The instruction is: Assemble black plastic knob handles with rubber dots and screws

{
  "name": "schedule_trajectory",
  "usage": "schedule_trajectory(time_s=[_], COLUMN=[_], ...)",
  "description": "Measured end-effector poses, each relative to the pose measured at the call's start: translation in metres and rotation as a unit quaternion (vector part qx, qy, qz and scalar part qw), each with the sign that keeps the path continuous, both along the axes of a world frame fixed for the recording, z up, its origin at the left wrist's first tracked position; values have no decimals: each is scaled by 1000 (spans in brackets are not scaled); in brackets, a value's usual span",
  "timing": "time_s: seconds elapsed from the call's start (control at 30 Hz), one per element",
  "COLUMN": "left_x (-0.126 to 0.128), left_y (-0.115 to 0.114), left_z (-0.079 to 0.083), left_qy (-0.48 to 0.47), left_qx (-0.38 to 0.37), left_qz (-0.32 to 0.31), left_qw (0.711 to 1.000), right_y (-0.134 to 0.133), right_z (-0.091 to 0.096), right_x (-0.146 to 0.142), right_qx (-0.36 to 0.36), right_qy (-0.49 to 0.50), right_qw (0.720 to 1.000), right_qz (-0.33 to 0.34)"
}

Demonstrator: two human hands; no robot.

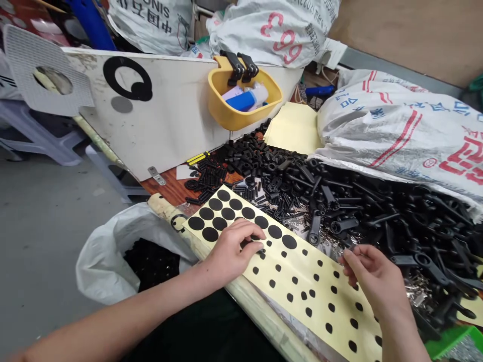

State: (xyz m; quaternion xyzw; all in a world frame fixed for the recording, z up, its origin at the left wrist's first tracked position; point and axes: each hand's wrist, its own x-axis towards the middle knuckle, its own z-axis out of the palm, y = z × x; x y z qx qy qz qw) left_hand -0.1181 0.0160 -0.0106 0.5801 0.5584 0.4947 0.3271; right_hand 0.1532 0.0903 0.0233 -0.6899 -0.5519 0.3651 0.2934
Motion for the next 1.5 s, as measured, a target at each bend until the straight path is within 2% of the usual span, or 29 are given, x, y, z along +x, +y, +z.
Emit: schedule_trajectory(time_s=[0.13, 0.2, 0.4, 0.6, 0.67, 0.8, 0.87, 1.03, 1.17, 1.4, 1.5], left_x=[18, 27, 46, 56, 57, 52, 47, 32, 30, 43, 48], left_y=[6, 11, 27, 31, 29, 24, 23, 25, 26, 24, 24], left_z=[16, 23, 32, 34, 33, 28, 24, 16, 14, 25, 30], left_qy=[-20, -30, -107, -191, -188, -158, -153, -161, -175, -168, -176], left_qx=[-3, -27, -109, -163, -159, -134, -146, -197, -207, -229, -249], left_qz=[-34, -53, -103, -117, -113, -104, -108, -100, -102, -134, -135], left_qw=[999, 998, 983, 961, 963, 973, 971, 962, 957, 949, 943], right_y=[-17, -26, -37, -41, -46, -57, -59, -55, -50, -41, -40], right_z=[6, 8, 15, 11, 7, -2, -6, -5, -2, -12, -15], right_x=[-22, -32, -45, -53, -57, -64, -64, -66, -70, -61, -57], right_qx=[79, 92, 15, -16, -11, 58, 75, 13, -27, -40, -34], right_qy=[34, 37, 119, 183, 166, 79, 69, 134, 204, 294, 303], right_qw=[994, 990, 981, 972, 977, 991, 992, 990, 977, 952, 949], right_qz=[72, 97, 154, 144, 131, 90, 76, 51, 54, 76, 77])
